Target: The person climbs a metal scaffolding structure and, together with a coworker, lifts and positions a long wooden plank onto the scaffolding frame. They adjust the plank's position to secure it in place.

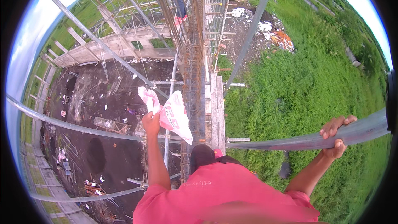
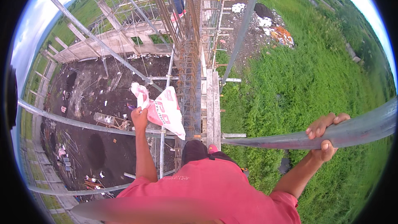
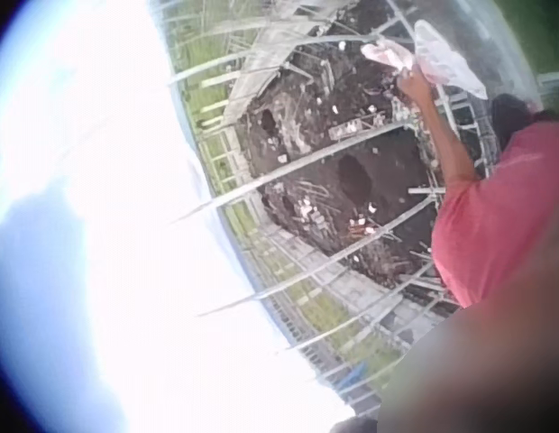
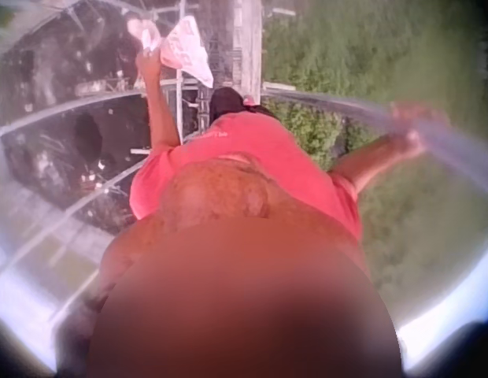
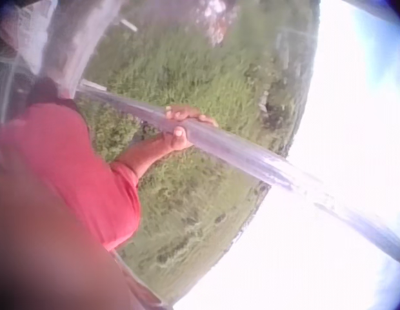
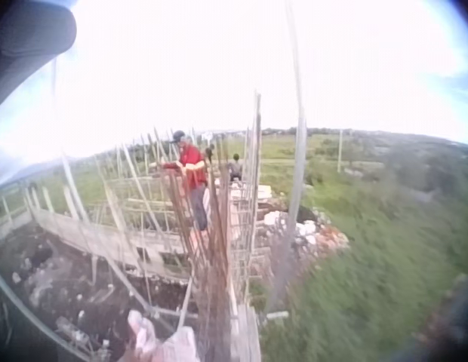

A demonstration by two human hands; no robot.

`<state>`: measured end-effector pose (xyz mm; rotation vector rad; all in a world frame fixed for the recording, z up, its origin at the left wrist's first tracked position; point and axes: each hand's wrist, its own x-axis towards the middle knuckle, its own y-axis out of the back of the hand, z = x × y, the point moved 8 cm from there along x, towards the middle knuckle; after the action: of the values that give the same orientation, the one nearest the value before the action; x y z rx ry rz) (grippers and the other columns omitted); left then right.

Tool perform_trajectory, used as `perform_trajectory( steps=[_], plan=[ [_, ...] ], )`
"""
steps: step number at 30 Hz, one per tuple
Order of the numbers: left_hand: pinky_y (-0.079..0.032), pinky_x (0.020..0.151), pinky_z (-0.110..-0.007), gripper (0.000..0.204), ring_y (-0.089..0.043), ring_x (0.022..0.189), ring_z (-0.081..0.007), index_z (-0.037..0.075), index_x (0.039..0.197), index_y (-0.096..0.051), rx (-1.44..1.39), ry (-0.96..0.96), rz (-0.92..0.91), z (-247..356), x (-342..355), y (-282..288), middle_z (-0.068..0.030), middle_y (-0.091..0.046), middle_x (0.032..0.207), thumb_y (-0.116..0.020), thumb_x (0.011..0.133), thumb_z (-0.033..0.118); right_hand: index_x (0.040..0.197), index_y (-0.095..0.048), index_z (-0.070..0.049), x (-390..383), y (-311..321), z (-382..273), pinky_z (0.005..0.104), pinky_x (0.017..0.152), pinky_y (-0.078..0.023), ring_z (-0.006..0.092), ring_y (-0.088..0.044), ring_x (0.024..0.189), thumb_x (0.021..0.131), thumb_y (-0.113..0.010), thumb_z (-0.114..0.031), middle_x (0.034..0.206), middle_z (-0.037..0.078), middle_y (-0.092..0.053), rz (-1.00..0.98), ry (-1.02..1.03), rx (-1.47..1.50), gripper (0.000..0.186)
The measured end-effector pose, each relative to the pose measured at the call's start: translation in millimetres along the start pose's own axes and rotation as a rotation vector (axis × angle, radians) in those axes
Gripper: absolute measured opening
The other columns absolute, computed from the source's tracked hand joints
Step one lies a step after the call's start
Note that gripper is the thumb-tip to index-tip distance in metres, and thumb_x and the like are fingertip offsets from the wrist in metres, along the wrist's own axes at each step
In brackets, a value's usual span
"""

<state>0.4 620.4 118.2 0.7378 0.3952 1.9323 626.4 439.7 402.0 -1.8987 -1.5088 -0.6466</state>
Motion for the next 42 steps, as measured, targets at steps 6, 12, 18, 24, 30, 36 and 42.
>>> perform_trajectory(
  steps=[6,12,18,24,30,36,42],
  plan=[
    [-0.034,0.055,-0.047,0.037,-0.042,0.052,-0.0275,-0.008,0.064,-0.05,0.048,0.129,-0.008,-61,44,-68,-0.0239,-0.047,0.057,-0.065,0.077,0.024,0.12,-0.043,-0.005,2,-1,0,0.0326,0.062,-0.058,0.0168,-0.061,0.065,0.08,-0.077,-0.022,0.079,0.007,-0.055,-0.065,-0.015,0.013,0.056],
    [-0.043,0.066,-0.055,0.042,-0.057,0.069,-0.0492,-0.008,0.066,-0.055,0.259,0.198,-0.103,-104,28,-152,-0.0323,-0.057,0.072,-0.063,0.077,0.033,0.122,-0.048,-0.004,2,-1,-3,0.0346,0.064,-0.056,0.0172,-0.06,0.067,0.08,-0.076,-0.023,0.08,0.007,-0.055,-0.076,-0.013,0.026,0.053],
    [-0.045,0.069,-0.053,0.041,-0.061,0.073,-0.0471,-0.006,0.07,-0.059,0.183,0.212,-0.169,-89,18,-183,-0.0298,-0.062,0.077,-0.063,0.076,0.034,0.121,-0.05,-0.003,4,-9,-5,0.0358,0.068,-0.056,0.0174,-0.06,0.067,0.079,-0.075,-0.021,0.081,0.008,-0.056,-0.097,-0.011,0.028,0.052],
    [-0.048,0.075,-0.051,0.041,-0.064,0.082,-0.0451,-0.005,0.079,-0.064,0.191,0.259,-0.397,-68,-11,-232,-0.0288,-0.065,0.083,-0.063,0.078,0.036,0.12,-0.051,-0.002,4,-10,-6,0.0352,0.068,-0.056,0.0169,-0.06,0.066,0.08,-0.077,-0.022,0.082,0.009,-0.058,-0.063,-0.005,0.012,0.052],
    [-0.049,0.08,-0.051,0.044,-0.065,0.088,-0.0453,-0.006,0.087,-0.066,0.161,0.227,-0.495,-63,-27,-282,-0.0296,-0.066,0.091,-0.063,0.079,0.036,0.118,-0.049,-0.002,4,-9,-7,0.0335,0.066,-0.056,0.0166,-0.061,0.065,0.08,-0.079,-0.021,0.078,0.006,-0.056,-0.03,-0.007,-0.047,0.052],
    [-0.051,0.089,-0.048,0.048,-0.066,0.1,-0.042,-0.006,0.102,-0.069,0.209,0.28,-0.596,-68,-11,-302,-0.0279,-0.068,0.104,-0.062,0.08,0.036,0.112,-0.042,-0.005,0,-3,-7,0.0292,0.059,-0.056,0.0148,-0.06,0.058,0.077,-0.082,-0.022,0.072,0.005,-0.054,0.083,0.031,-0.071,0.055],
    [-0.051,0.081,-0.05,0.044,-0.065,0.089,-0.0445,-0.005,0.085,-0.067,0.225,0.199,-0.552,-58,3,-301,-0.0293,-0.067,0.09,-0.063,0.079,0.038,0.114,-0.041,-0.004,0,-4,-7,0.0294,0.062,-0.057,0.0156,-0.06,0.059,0.078,-0.081,-0.02,0.073,0.005,-0.054,0.06,0.053,-0.053,0.056]
  ],
)
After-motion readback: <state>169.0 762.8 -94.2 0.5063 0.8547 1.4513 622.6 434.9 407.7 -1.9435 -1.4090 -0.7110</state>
